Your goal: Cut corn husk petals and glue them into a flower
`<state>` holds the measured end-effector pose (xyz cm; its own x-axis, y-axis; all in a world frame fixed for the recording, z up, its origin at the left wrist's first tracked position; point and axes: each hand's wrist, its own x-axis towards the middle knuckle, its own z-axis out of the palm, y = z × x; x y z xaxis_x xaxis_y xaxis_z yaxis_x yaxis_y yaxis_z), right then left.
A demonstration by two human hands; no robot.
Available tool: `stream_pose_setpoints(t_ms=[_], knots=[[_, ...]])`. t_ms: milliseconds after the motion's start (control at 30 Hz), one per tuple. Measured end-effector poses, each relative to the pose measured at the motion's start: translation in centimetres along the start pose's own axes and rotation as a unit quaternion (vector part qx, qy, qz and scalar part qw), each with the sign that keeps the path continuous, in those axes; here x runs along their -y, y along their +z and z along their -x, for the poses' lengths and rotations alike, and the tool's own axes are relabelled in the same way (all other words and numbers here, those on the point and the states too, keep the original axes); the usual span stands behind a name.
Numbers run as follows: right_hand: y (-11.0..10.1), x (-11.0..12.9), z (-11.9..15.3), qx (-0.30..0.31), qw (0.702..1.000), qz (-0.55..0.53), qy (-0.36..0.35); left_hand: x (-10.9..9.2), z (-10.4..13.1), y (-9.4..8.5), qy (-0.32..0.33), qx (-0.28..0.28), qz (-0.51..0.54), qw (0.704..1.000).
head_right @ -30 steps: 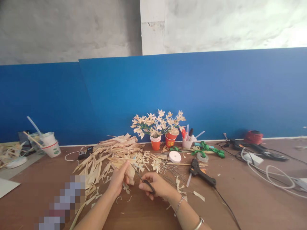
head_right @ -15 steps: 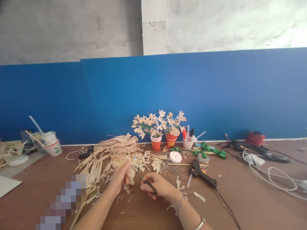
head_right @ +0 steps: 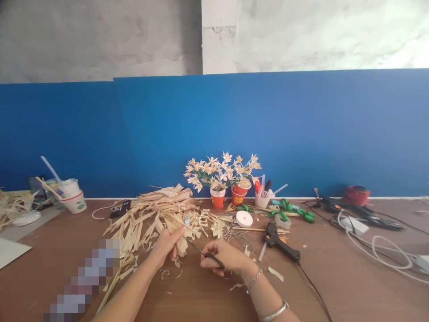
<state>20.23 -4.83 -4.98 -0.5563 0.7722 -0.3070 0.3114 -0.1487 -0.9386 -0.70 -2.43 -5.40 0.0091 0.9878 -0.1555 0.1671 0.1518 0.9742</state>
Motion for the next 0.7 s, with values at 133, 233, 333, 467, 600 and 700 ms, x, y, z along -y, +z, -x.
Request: stream_pose_setpoints(t_ms=[133, 233, 333, 467, 600, 700], knots=[[-0.26, -0.24, 0.03, 0.003, 1.0, 0.021, 0.001, 0.31, -0.32, -0.15, 0.01, 0.023, -0.012, 1.0], [-0.32, -0.28, 0.06, 0.012, 0.999, 0.032, -0.004, 0.69, -0.64, -0.21, 0.02, 0.033, -0.009, 0.999], [-0.27, -0.25, 0.13, 0.014, 0.999, 0.036, -0.004, 0.81, -0.69, -0.24, 0.024, 0.03, -0.02, 0.999], [-0.21, -0.34, 0.22, -0.003, 0.999, 0.039, -0.001, 0.77, -0.6, -0.29, 0.02, 0.025, -0.031, 0.999], [-0.23, -0.26, 0.3, -0.005, 0.999, 0.051, -0.004, 0.88, -0.7, -0.33, 0.022, 0.02, -0.045, 0.999], [-0.17, -0.05, 0.32, -0.005, 0.998, 0.055, 0.0, 0.85, -0.71, -0.33, 0.024, 0.018, -0.046, 0.998]])
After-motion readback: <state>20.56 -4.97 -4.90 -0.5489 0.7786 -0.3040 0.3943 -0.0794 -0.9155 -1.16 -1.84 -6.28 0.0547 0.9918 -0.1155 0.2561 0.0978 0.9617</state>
